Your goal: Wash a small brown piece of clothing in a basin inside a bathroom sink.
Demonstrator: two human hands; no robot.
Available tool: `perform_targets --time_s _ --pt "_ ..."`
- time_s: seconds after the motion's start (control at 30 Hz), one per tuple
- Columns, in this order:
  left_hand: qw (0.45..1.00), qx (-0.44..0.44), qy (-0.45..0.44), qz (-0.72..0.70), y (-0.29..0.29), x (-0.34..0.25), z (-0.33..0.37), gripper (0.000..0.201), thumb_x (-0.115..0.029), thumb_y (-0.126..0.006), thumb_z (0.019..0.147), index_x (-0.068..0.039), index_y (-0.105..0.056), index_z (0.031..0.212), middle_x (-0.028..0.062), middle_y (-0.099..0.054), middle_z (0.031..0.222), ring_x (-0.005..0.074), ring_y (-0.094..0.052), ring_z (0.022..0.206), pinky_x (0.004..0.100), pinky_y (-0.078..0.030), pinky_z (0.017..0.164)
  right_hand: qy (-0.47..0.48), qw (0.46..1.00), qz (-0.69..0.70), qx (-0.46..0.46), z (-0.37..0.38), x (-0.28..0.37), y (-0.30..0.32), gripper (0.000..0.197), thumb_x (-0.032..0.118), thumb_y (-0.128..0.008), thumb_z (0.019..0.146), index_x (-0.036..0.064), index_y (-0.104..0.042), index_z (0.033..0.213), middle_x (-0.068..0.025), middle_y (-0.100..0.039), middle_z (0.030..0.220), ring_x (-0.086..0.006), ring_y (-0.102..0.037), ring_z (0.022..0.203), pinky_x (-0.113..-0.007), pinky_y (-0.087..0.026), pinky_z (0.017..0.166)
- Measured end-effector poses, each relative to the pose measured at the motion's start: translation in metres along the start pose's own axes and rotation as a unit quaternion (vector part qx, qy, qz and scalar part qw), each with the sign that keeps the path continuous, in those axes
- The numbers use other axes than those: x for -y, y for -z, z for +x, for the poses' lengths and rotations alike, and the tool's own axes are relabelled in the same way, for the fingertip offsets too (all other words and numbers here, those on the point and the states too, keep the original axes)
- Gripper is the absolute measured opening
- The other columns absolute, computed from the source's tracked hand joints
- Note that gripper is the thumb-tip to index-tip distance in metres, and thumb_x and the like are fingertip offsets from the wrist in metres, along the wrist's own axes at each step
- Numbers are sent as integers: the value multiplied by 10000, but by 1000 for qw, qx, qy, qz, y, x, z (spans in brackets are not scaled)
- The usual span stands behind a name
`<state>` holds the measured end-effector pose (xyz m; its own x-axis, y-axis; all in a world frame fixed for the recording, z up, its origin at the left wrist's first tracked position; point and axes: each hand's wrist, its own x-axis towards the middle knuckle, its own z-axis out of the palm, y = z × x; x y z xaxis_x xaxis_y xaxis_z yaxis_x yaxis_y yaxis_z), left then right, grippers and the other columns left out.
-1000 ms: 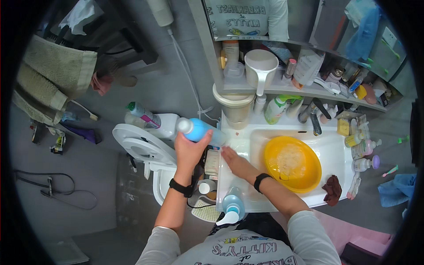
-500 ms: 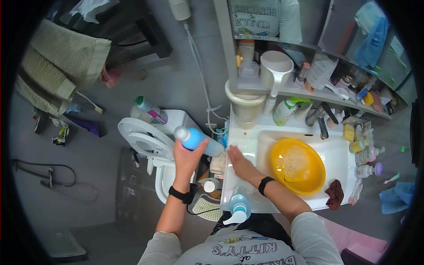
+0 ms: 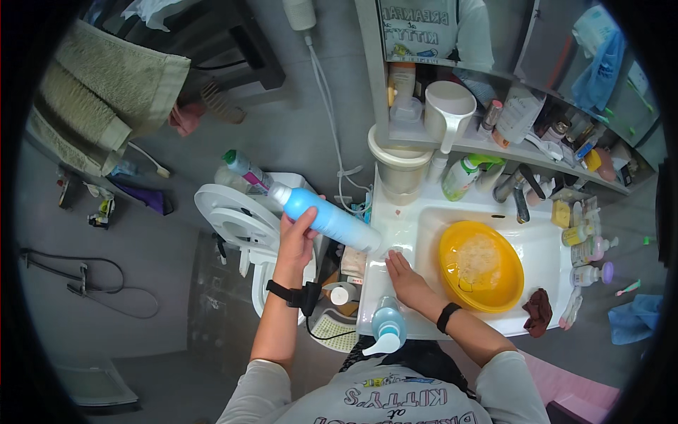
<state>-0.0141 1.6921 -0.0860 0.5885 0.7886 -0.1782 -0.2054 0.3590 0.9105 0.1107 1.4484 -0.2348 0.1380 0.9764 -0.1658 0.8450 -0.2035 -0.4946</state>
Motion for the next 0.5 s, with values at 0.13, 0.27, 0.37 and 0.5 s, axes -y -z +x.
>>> perform_targets --time_s 0.13,0.27,0.37,0.5 --pt "988 128 -53 -69 4 -1 -3 608 -208 -765 787 -69 -462 1296 154 -583 1236 204 -591 1040 326 -497 847 -61 997 17 -53 16 -16 -8 633 -70 -452 824 -119 -288 1434 -315 -192 1545 -420 -220 1449 -409 -312 1158" --pt "961 225 -44 -157 13 1 -1 688 -216 -792 741 -63 -449 1318 200 -554 1302 272 -583 1122 427 -472 1001 -88 987 -67 -113 33 -19 -2 589 -25 -437 855 -127 -308 1420 -313 -220 1536 -428 -220 1445 -410 -279 1172" --pt "960 207 -44 -185 16 1 -4 752 -235 -817 711 -66 -436 1337 196 -552 1304 278 -582 1125 432 -463 1011 -26 998 -28 -54 25 -4 -1 558 27 -435 884 -151 -322 1401 -322 -264 1515 -449 -219 1439 -421 -245 1185" --pt "970 193 -53 -141 17 -2 -9 771 -245 -826 699 -54 -433 1334 192 -548 1294 278 -571 1135 426 -461 1010 -146 966 147 -158 27 -10 -22 571 27 -433 880 -124 -320 1419 -308 -255 1525 -425 -205 1451 -431 -228 1192"
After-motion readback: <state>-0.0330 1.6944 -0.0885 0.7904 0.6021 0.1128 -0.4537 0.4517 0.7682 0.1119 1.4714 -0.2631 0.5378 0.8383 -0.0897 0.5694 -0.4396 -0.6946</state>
